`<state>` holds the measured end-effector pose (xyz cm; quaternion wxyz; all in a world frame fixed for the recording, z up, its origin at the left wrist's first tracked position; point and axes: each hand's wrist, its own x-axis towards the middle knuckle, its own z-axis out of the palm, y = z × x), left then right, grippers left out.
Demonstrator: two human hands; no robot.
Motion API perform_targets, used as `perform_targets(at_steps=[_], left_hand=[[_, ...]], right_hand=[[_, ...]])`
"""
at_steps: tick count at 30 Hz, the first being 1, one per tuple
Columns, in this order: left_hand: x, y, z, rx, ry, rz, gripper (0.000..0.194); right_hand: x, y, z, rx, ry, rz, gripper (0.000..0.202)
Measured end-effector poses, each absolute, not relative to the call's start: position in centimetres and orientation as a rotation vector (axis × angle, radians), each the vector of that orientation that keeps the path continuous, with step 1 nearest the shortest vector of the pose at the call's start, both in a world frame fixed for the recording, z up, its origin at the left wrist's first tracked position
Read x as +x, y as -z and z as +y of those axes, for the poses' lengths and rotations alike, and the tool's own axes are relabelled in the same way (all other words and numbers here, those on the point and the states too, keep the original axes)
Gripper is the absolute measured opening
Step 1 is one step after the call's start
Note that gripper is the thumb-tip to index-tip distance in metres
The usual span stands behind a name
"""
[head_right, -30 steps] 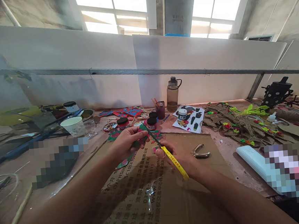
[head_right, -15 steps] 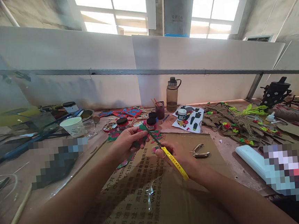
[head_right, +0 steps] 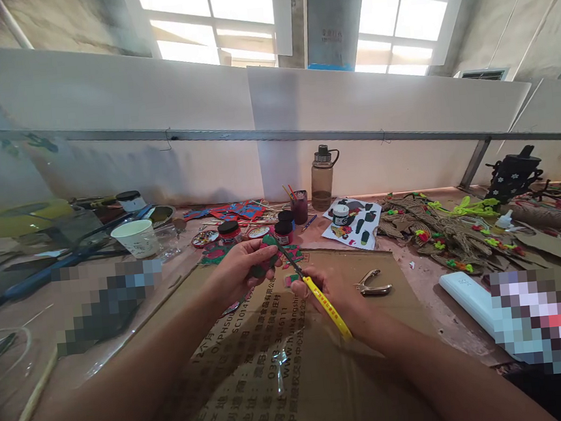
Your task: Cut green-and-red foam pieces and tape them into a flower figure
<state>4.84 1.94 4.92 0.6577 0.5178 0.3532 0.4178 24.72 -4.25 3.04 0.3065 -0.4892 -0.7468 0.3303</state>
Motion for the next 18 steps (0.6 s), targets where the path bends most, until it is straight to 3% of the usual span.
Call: perform_targets(at_steps=[18], left_hand=[[4.1,-4.2,3.1,1.109,-1.049,0.813,0.03]], right_hand=[[25.5,-3.4,-3.7,-1.411,-0.775,-2.067,0.046]])
